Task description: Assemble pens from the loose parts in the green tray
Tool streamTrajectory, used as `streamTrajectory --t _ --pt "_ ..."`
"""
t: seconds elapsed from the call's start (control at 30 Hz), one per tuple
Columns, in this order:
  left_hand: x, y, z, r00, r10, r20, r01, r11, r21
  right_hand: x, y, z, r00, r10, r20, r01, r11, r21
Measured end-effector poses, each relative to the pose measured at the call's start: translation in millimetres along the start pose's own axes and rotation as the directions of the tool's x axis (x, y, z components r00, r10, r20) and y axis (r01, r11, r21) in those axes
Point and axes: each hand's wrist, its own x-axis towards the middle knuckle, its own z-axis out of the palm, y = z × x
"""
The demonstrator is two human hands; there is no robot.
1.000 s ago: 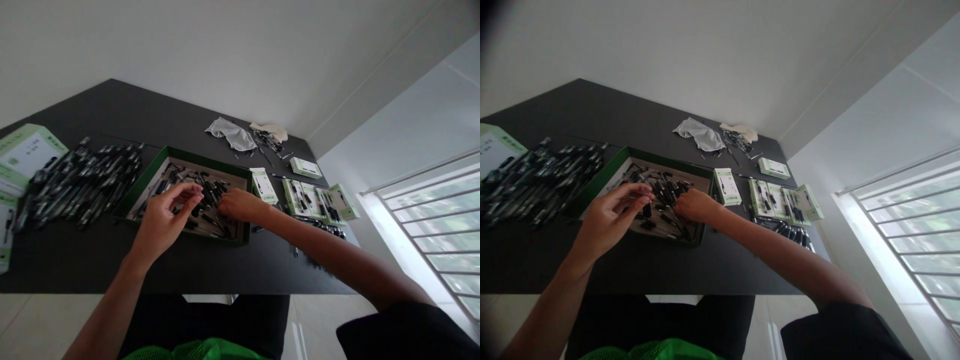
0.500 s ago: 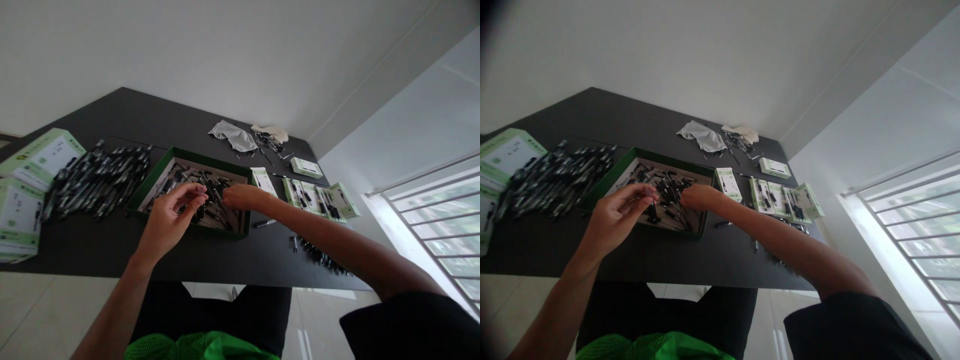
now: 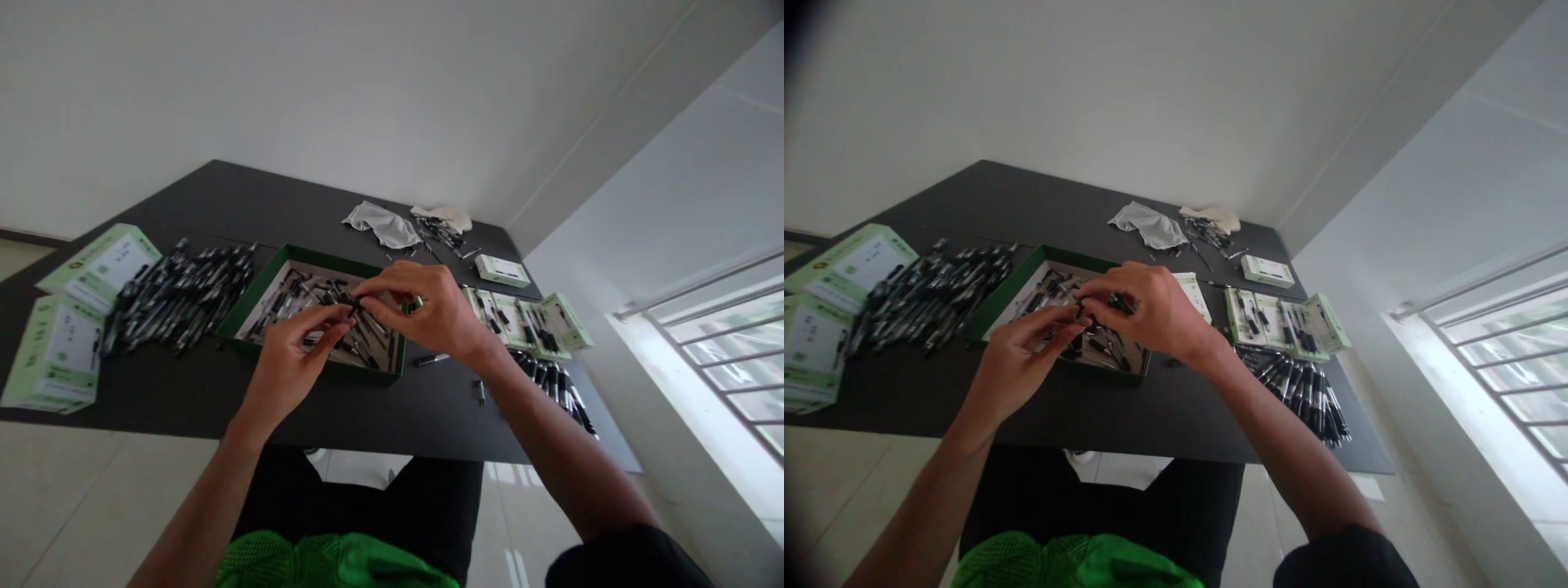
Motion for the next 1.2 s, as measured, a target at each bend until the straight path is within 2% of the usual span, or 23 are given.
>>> streamTrajectory --t 0.23,0.33,0.43,0.73,0.9,1.07,1.2 --pt "-5 12 5.3 0.999 0.035 0.006 -0.035 0.999 0.015 -3 -1 -12 0.996 -0.069 0.06 0.072 0.996 -0.05" --pt "-6 20 7.1 1.0 0.016 0.01 -0.016 1.0 -0.019 -6 -9 -17 0.993 0.024 0.118 -0.021 1.0 -0.023" --pt "-6 26 9.9 1.0 0.004 0.02 -0.003 0.998 -0.059 -8 -15 -21 0.984 0.135 0.118 -0.144 0.987 0.065" --pt "-6 35 10.5 1.0 -0.012 -0.012 0.009 0.977 -0.211 -25 -6 -14 0.988 0.141 0.067 -0.149 0.978 0.146" --pt "-6 47 3.4 0.997 -0.044 -0.065 0.032 0.984 -0.173 -41 -2 -6 0.983 0.175 0.057 -0.182 0.967 0.179" --pt "-10 52 13.9 0.997 -0.042 0.063 0.053 0.98 -0.191 -60 -5 4 0.978 0.205 -0.026 -0.193 0.951 0.242" --pt "-22 49 34.2 0.988 -0.065 0.137 0.099 0.962 -0.254 -94 -15 19 0.946 0.306 -0.111 -0.263 0.919 0.292"
